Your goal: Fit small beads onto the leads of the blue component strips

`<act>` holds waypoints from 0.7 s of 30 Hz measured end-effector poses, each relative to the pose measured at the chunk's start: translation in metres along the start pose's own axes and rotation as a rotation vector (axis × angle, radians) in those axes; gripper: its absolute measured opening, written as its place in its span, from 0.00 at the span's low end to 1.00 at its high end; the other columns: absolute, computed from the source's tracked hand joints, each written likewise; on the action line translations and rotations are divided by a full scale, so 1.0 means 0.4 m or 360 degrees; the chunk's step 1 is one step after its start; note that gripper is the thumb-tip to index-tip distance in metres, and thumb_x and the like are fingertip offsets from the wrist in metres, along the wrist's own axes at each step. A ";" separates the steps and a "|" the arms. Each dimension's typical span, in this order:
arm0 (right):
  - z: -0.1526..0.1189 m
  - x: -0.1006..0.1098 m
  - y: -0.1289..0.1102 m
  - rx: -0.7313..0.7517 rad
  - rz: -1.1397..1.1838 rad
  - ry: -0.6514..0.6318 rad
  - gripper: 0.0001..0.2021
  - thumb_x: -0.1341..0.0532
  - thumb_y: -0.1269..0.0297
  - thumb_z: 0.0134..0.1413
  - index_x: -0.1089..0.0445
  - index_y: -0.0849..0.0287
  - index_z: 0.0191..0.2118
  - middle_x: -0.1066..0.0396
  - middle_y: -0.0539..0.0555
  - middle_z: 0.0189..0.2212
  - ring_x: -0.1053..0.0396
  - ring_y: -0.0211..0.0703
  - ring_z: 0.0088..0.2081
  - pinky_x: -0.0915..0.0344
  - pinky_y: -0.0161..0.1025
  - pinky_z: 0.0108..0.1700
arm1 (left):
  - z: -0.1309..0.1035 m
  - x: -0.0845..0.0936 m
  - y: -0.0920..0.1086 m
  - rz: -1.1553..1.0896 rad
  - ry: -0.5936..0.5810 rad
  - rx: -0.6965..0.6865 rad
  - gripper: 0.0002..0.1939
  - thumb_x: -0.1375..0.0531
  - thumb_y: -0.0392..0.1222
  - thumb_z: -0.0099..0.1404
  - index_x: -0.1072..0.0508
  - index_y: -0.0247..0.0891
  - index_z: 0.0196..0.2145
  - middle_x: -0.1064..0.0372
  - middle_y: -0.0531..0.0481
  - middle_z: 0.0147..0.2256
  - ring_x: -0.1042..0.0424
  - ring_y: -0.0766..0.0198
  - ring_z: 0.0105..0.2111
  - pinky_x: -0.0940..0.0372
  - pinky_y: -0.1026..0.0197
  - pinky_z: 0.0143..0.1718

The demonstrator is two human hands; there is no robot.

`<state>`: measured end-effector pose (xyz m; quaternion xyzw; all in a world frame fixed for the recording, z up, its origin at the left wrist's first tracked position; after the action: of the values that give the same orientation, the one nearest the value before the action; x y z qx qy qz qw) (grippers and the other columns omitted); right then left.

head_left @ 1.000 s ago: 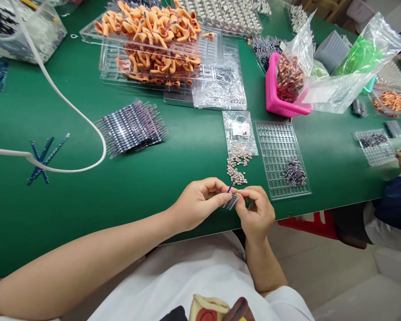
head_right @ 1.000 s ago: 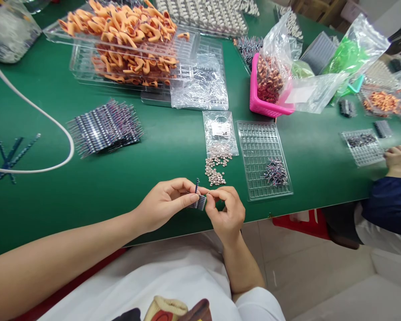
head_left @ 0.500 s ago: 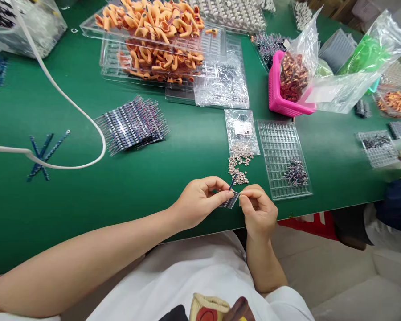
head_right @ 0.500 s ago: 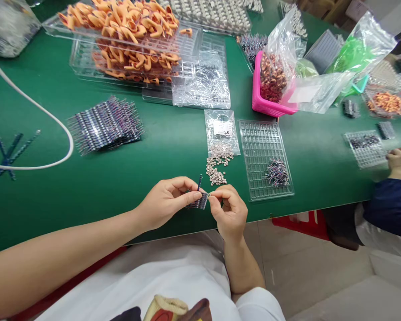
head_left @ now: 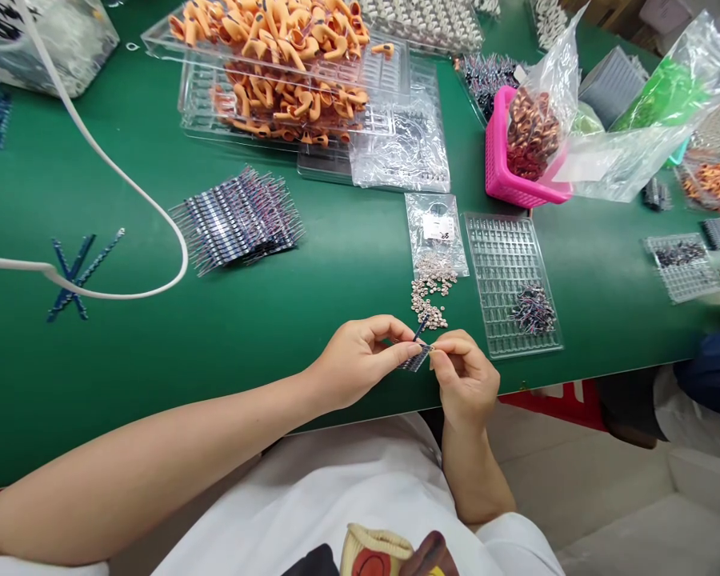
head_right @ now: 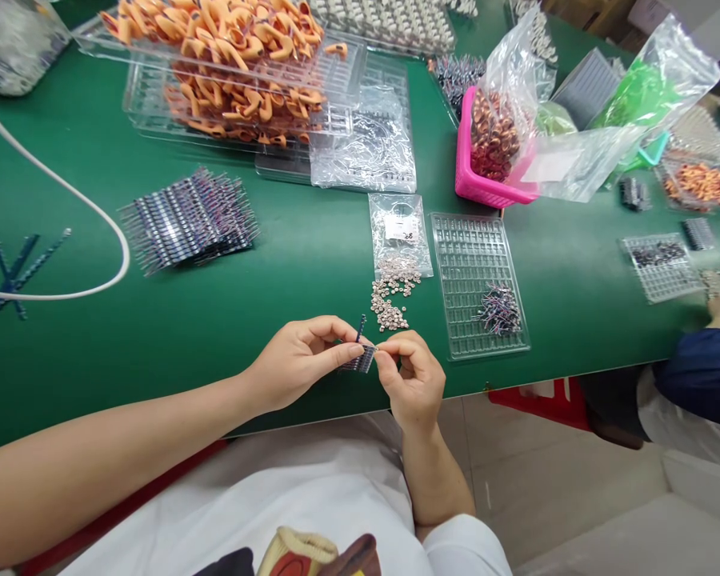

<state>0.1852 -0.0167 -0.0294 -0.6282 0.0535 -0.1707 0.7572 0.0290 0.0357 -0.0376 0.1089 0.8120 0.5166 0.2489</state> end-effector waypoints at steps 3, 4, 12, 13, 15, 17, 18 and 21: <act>0.000 0.000 0.002 -0.0011 -0.0004 -0.0009 0.03 0.34 0.70 0.58 0.24 0.54 0.35 0.30 0.50 0.30 0.33 0.39 0.30 0.38 0.36 0.29 | 0.001 0.002 -0.002 0.0020 0.0005 -0.0011 0.11 0.34 0.47 0.61 0.25 0.35 0.34 0.24 0.47 0.33 0.26 0.62 0.32 0.30 0.59 0.37; 0.000 0.000 0.002 -0.0012 -0.0009 -0.0015 0.03 0.34 0.70 0.58 0.24 0.54 0.35 0.30 0.50 0.30 0.33 0.39 0.30 0.38 0.36 0.29 | 0.001 0.002 -0.003 0.0024 0.0007 -0.0015 0.11 0.34 0.47 0.61 0.25 0.35 0.34 0.24 0.47 0.33 0.26 0.62 0.32 0.30 0.59 0.37; -0.002 -0.001 -0.005 0.0031 -0.0092 -0.0052 0.04 0.35 0.71 0.58 0.25 0.54 0.35 0.30 0.50 0.30 0.33 0.38 0.31 0.37 0.36 0.29 | 0.001 0.000 -0.002 0.0021 -0.0022 -0.0043 0.11 0.34 0.46 0.62 0.25 0.35 0.34 0.24 0.47 0.32 0.24 0.61 0.33 0.29 0.58 0.39; -0.001 -0.002 -0.007 0.0039 -0.0130 -0.0048 0.04 0.35 0.71 0.58 0.25 0.54 0.35 0.30 0.50 0.30 0.33 0.39 0.31 0.36 0.37 0.30 | 0.001 0.000 -0.001 0.0041 -0.0024 -0.0051 0.11 0.35 0.46 0.62 0.25 0.35 0.34 0.24 0.47 0.32 0.24 0.61 0.33 0.29 0.58 0.39; 0.000 -0.003 -0.013 0.0086 -0.0219 -0.0025 0.04 0.35 0.71 0.58 0.26 0.54 0.35 0.30 0.50 0.30 0.32 0.39 0.32 0.35 0.37 0.31 | 0.000 0.001 0.003 0.0108 -0.0019 -0.0072 0.10 0.35 0.46 0.62 0.25 0.35 0.34 0.24 0.48 0.32 0.24 0.61 0.33 0.29 0.59 0.38; 0.000 -0.006 -0.023 0.0172 -0.0327 0.0003 0.04 0.35 0.72 0.57 0.27 0.55 0.35 0.30 0.50 0.30 0.31 0.40 0.33 0.34 0.38 0.32 | -0.001 0.003 0.007 0.0195 -0.0001 -0.0090 0.10 0.35 0.46 0.62 0.24 0.36 0.34 0.24 0.48 0.33 0.25 0.61 0.32 0.29 0.59 0.38; 0.000 -0.007 -0.029 0.0225 -0.0386 0.0021 0.05 0.36 0.72 0.57 0.27 0.55 0.35 0.30 0.50 0.30 0.31 0.40 0.33 0.34 0.38 0.32 | -0.001 0.004 0.009 0.0237 0.0010 -0.0092 0.10 0.35 0.46 0.62 0.24 0.36 0.34 0.24 0.48 0.33 0.25 0.62 0.32 0.29 0.59 0.37; -0.004 -0.012 -0.043 0.0363 -0.0557 0.0077 0.06 0.36 0.73 0.56 0.28 0.55 0.36 0.30 0.50 0.30 0.31 0.39 0.31 0.34 0.38 0.31 | -0.003 0.004 0.014 0.0314 0.0028 -0.0089 0.10 0.36 0.46 0.62 0.24 0.36 0.33 0.24 0.48 0.32 0.26 0.63 0.30 0.30 0.60 0.36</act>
<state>0.1771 -0.0193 -0.0136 -0.5337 -0.0580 -0.3197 0.7807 0.0268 0.0379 -0.0327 0.1767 0.7847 0.5621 0.1926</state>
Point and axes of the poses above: each hand's wrist, its own z-axis towards the middle knuckle, its own x-axis out of the back of the hand, y = z × x, the point moved 6 cm from there along z, towards the middle knuckle
